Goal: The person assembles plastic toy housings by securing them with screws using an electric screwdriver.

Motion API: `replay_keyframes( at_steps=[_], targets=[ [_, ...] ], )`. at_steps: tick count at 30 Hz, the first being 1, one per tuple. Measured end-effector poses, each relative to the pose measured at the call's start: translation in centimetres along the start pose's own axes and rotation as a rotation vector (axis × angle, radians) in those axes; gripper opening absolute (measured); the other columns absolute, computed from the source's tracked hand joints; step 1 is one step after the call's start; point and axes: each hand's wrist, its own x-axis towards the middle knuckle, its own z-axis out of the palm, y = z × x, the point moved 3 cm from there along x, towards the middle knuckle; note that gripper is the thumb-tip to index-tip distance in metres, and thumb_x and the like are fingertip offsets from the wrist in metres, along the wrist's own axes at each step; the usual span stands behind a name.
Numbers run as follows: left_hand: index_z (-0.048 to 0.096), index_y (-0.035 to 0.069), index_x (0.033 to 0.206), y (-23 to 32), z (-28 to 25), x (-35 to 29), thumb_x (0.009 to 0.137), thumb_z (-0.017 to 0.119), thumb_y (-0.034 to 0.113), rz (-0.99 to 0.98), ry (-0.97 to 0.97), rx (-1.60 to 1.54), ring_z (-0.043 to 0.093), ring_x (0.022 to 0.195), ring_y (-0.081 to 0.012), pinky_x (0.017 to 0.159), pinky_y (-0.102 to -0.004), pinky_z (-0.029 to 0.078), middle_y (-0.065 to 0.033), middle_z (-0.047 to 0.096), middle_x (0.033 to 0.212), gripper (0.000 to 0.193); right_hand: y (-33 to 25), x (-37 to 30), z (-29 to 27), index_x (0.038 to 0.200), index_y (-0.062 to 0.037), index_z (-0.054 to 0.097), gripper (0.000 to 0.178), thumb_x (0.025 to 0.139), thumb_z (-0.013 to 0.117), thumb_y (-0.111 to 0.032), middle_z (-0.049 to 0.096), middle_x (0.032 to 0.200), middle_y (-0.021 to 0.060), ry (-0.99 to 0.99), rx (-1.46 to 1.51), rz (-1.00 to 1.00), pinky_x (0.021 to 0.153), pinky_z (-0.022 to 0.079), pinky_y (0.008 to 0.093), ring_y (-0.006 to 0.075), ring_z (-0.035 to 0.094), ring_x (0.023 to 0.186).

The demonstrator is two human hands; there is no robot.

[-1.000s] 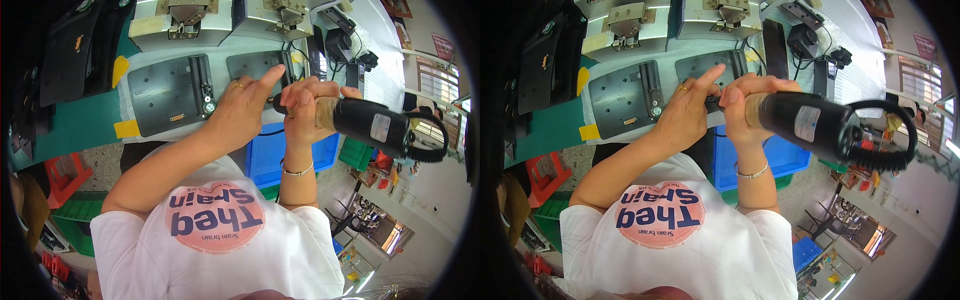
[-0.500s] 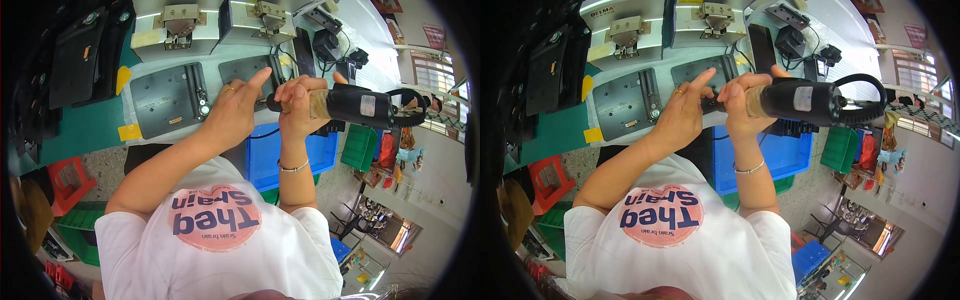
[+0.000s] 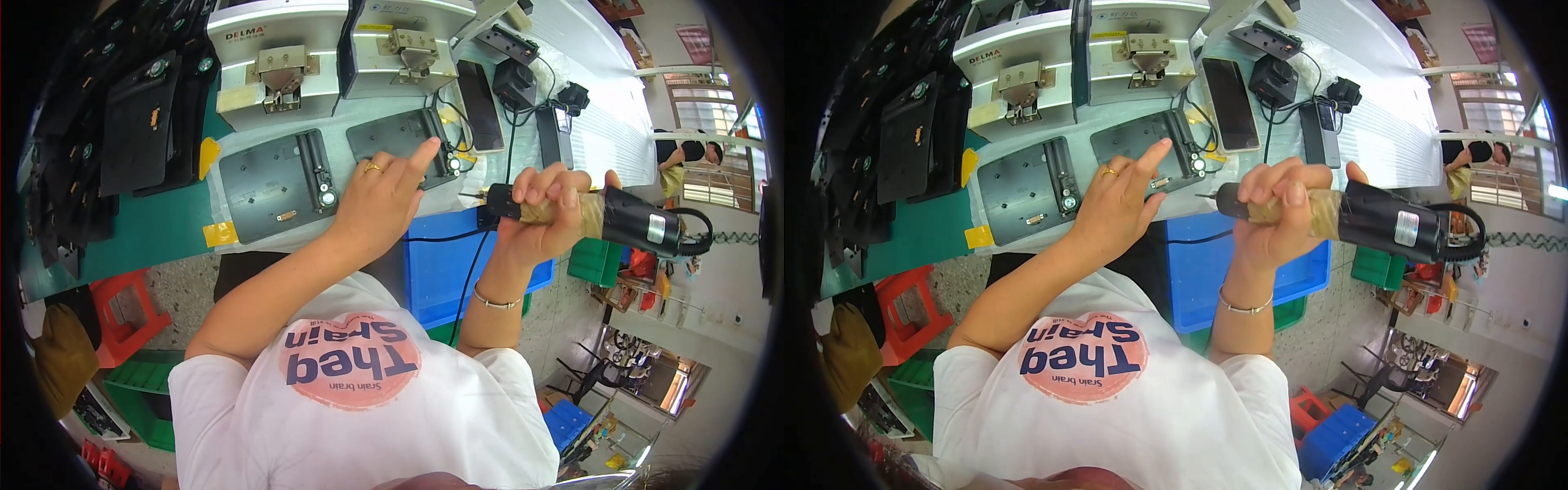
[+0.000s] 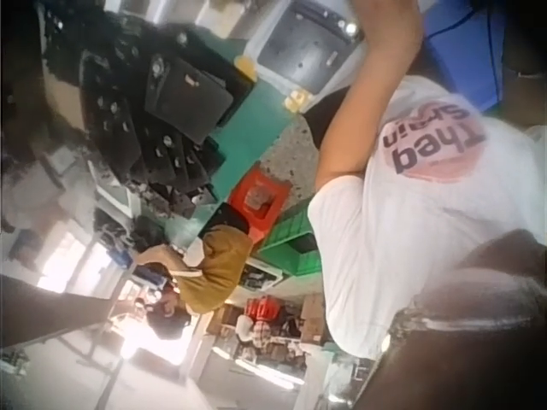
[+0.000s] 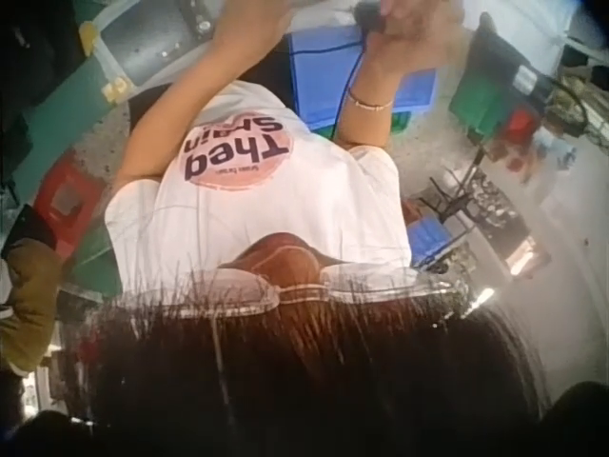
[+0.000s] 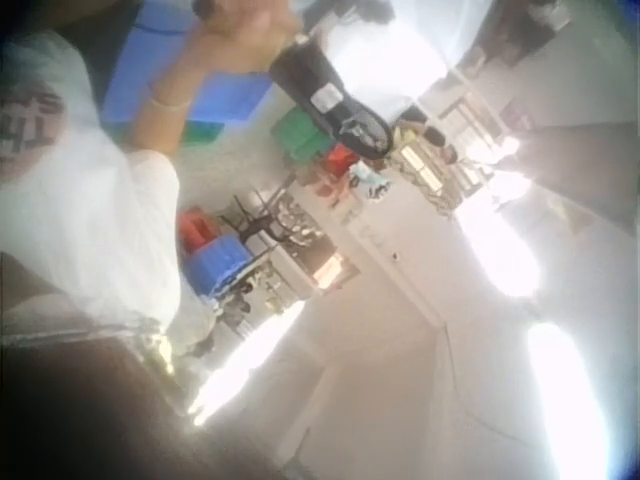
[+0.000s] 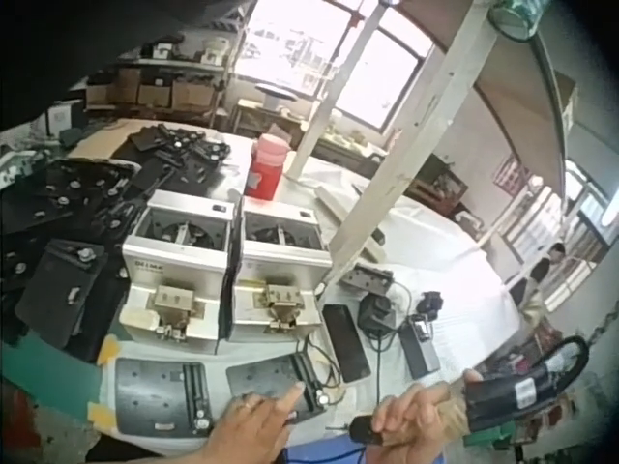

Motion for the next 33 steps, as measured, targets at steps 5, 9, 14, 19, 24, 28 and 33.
replay_keyframes(
  at_steps=[5,9,14,19,24,28,33],
  targets=[
    [0.038,0.009,0.141,-0.2,0.5,0.4,0.075,0.071,0.002,0.028,-0.037,0.111,0.057,0.085,-0.0244,0.076,-0.0383,0.043,-0.0021,0.063,0.087,0.074,-1.2,-0.4,-0.7,0.14,-0.0137,0.025,0.06,0.088,0.053,0.0,0.046,0.073,0.005,-0.026,-0.023,-0.038,0.045,0.047,0.0321,0.0157,0.048,0.056],
    [0.042,0.011,0.138,-0.3,0.5,0.2,0.074,0.071,0.002,0.021,-0.004,0.096,0.057,0.083,-0.0237,0.074,-0.0384,0.043,-0.0019,0.063,0.085,0.071,-1.1,-0.8,-0.9,0.138,-0.0134,0.023,0.061,0.087,0.053,-0.001,0.046,0.073,0.0048,-0.017,-0.06,-0.023,0.046,0.047,0.0311,0.0153,0.048,0.056],
    [0.048,0.012,0.133,0.6,0.6,0.1,0.072,0.07,0.003,0.111,-0.025,0.205,0.057,0.082,-0.0232,0.071,-0.0377,0.042,-0.0019,0.063,0.085,0.065,-1.1,-1.1,-0.6,0.136,-0.0123,0.025,0.057,0.087,0.052,-0.003,0.045,0.072,0.0047,0.032,0.007,-0.008,0.045,0.045,0.0289,0.0144,0.046,0.056],
    [0.06,0.012,0.116,2.5,-4.9,-2.6,0.071,0.077,0.01,0.244,-0.055,0.134,0.059,0.1,-0.0252,0.088,-0.0379,0.045,-0.0063,0.062,0.109,0.048,-0.9,-1.9,-0.2,0.142,-0.0101,0.027,0.057,0.089,0.049,-0.007,0.041,0.075,0.0015,-0.05,-0.019,-0.013,0.047,0.04,0.0241,0.0109,0.042,0.059],
    [0.065,0.01,0.104,-0.8,-11.1,-7.8,0.067,0.081,0.011,0.12,0.053,0.229,0.057,0.103,-0.026,0.088,-0.038,0.044,-0.0058,0.063,0.109,0.041,1.2,-3.5,1.2,0.144,-0.0098,0.023,0.066,0.086,0.054,-0.004,0.045,0.075,0.005,-0.082,0.157,0.092,0.042,0.046,0.0288,0.0141,0.046,0.057],
    [0.066,0.009,0.098,-2.7,-13.5,-9.2,0.066,0.083,0.012,-0.091,0.11,0.335,0.056,0.103,-0.0273,0.089,-0.039,0.042,-0.0061,0.064,0.108,0.037,2.9,-4.5,4.1,0.145,-0.013,0.022,0.07,0.086,0.058,-0.005,0.046,0.075,0.0052,-0.105,0.201,0.162,0.044,0.048,0.0309,0.0154,0.047,0.057],
    [0.067,0.011,0.099,-3.3,-13.6,-9.2,0.066,0.082,0.014,-0.08,0.106,0.318,0.055,0.105,-0.027,0.089,-0.0387,0.041,-0.0054,0.063,0.11,0.036,4.1,-5.2,8.3,0.143,-0.0145,0.022,0.07,0.085,0.061,-0.007,0.047,0.075,0.0043,-0.174,0.194,0.24,0.045,0.048,0.0312,0.0148,0.048,0.055]
  ],
)
